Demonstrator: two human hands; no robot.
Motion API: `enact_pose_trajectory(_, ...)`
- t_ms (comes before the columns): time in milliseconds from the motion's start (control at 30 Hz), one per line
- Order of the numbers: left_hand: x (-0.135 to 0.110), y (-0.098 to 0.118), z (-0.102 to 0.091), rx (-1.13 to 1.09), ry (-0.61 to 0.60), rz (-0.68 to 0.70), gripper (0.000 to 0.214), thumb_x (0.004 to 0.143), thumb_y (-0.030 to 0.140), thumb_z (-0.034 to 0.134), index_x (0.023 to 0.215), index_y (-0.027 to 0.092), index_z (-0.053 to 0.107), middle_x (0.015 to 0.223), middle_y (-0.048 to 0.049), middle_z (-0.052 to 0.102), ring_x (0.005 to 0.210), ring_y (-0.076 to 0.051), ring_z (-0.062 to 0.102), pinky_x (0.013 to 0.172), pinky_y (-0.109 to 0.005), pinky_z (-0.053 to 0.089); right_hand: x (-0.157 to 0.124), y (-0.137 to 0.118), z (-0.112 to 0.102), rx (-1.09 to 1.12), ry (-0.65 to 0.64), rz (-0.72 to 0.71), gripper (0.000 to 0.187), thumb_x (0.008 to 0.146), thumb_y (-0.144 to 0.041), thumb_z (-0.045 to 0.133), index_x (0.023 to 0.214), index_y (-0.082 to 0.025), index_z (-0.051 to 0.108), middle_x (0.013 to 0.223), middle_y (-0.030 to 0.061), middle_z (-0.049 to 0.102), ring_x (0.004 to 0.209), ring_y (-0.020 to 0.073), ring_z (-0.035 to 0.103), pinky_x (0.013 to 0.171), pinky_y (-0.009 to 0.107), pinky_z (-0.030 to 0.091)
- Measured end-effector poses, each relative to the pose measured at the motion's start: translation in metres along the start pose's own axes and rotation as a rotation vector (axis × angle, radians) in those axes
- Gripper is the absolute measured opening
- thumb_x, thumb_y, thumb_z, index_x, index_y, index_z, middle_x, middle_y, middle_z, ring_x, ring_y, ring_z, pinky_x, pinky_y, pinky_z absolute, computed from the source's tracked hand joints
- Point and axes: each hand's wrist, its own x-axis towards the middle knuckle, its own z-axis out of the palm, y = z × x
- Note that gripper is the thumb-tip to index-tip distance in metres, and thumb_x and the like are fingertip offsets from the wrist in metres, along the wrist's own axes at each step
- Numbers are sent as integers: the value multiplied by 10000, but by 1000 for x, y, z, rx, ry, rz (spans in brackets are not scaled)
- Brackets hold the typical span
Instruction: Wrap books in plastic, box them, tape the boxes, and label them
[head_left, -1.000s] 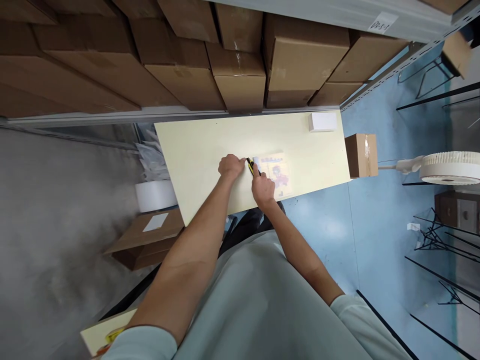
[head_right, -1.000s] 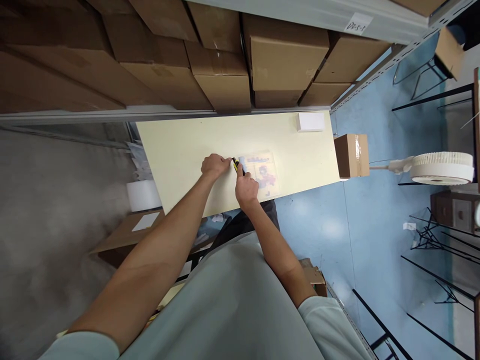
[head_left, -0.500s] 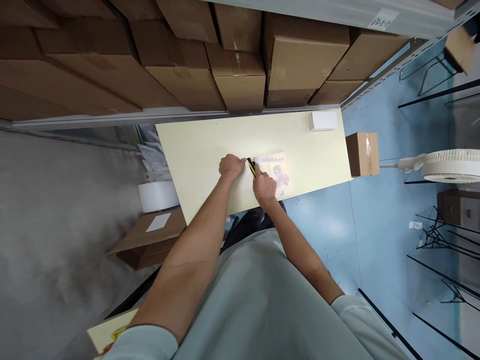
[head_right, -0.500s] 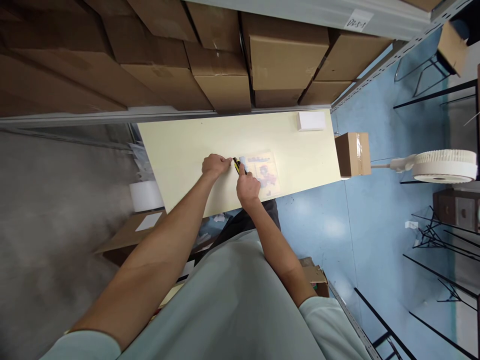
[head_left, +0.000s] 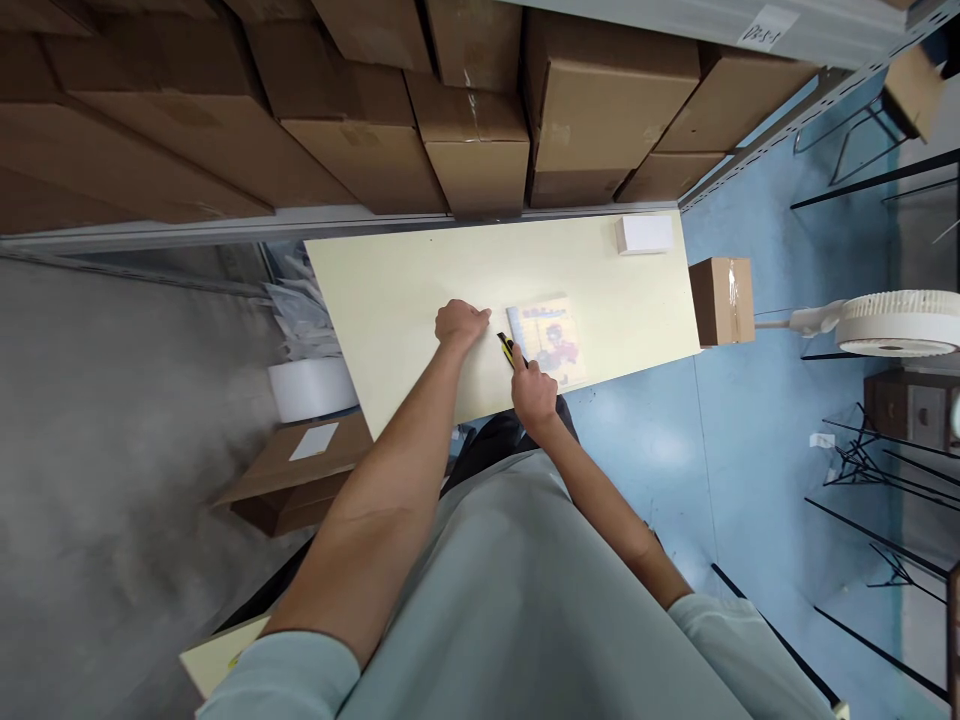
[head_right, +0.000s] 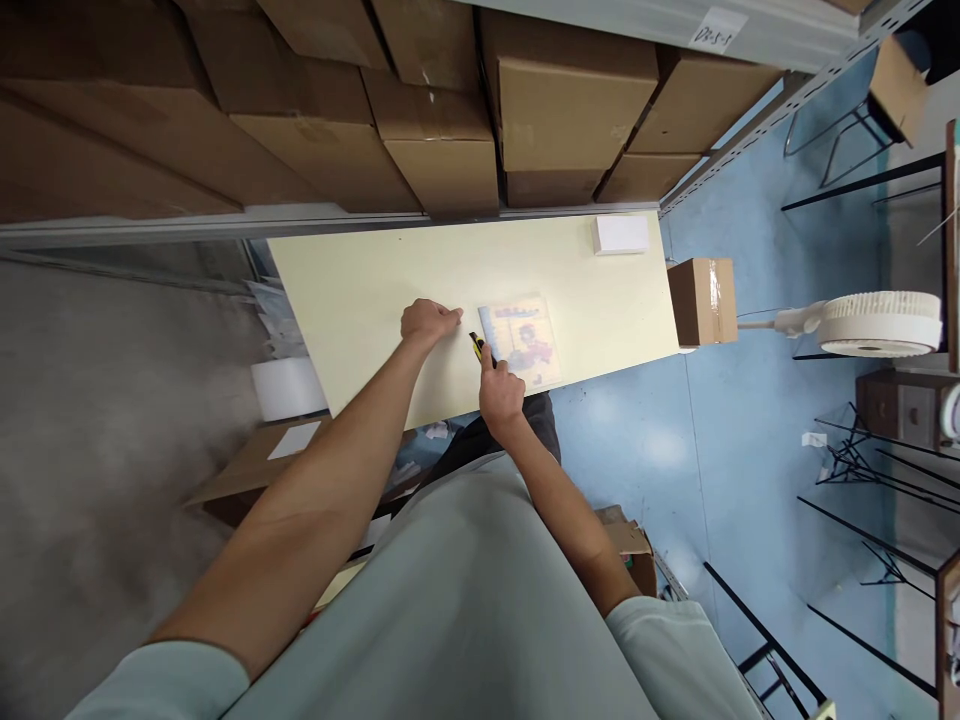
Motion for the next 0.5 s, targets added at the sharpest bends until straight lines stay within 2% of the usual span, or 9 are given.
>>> enact_pose_trajectory(200, -1, -2, 1, 2, -2, 16, 287, 916, 441, 709, 1040, 198, 800, 1136, -139, 802, 1085, -312, 715, 995, -434, 557, -28, 10, 17, -36, -38, -16, 672, 1109, -144, 344, 1754, -253, 191, 1220, 157, 683, 930, 202, 778, 811, 298, 622)
enact_pose_trajectory(500, -4, -1, 2, 6, 11, 22, 299, 925, 438, 691, 1039, 187, 805, 1127, -133, 803, 1053, -302, 714, 968, -419, 560, -74, 35, 43, -88, -137, -94, 746, 1064, -85, 395, 1759, -270, 197, 1209, 163, 665, 926, 206, 764, 795, 309, 638)
